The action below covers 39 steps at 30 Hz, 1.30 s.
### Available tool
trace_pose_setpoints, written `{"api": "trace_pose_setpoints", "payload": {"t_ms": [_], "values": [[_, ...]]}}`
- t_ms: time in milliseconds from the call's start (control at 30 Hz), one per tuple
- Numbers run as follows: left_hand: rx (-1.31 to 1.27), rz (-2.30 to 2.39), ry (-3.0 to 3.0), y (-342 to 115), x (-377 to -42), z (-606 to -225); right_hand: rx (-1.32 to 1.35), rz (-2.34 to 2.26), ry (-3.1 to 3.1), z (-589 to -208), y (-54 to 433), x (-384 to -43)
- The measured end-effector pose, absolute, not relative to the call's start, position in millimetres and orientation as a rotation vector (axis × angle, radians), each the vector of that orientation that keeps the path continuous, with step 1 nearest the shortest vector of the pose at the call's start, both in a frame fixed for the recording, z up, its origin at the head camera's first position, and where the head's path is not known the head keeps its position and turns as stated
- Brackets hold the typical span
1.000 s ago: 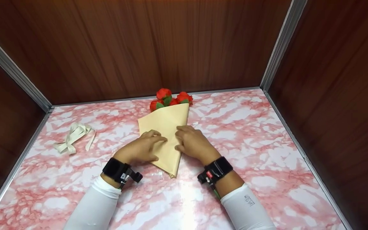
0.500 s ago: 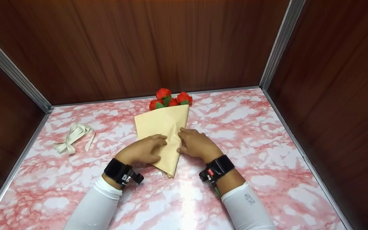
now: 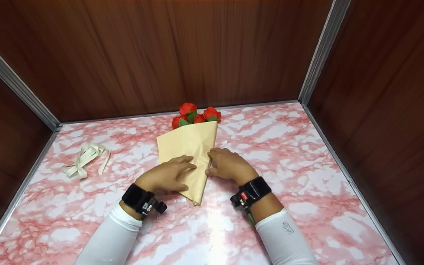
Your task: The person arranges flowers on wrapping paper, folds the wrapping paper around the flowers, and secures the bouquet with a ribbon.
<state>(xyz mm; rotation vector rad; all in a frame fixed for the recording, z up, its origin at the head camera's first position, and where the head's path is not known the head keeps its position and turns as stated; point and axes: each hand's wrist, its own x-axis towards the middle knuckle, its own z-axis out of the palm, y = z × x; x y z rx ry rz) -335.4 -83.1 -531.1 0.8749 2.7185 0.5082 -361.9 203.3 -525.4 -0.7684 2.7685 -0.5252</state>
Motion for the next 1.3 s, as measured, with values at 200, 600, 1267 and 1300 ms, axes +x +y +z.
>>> {"api": "trace_pose_setpoints", "payload": {"t_ms": [200, 600, 1267, 1300], "values": [[0.891, 0.497, 2.726, -82.6, -334.4, -531.2, -0.79, -0.495, 2.755, -522.4, 208.0, -378.5], [0.884, 0.497, 2.739, -84.8, -336.0, -531.7, -0.811, -0.265, 2.79, -515.5, 202.8, -406.6], [0.872, 0.412, 2.764, -84.0, -336.1, -527.9, -0.829, -0.278, 2.826, -513.0, 197.2, -445.1], [0.862, 0.417, 2.764, -84.8, -336.2, -527.6, -0.818, -0.28, 2.823, -512.6, 196.3, -446.7]]}}
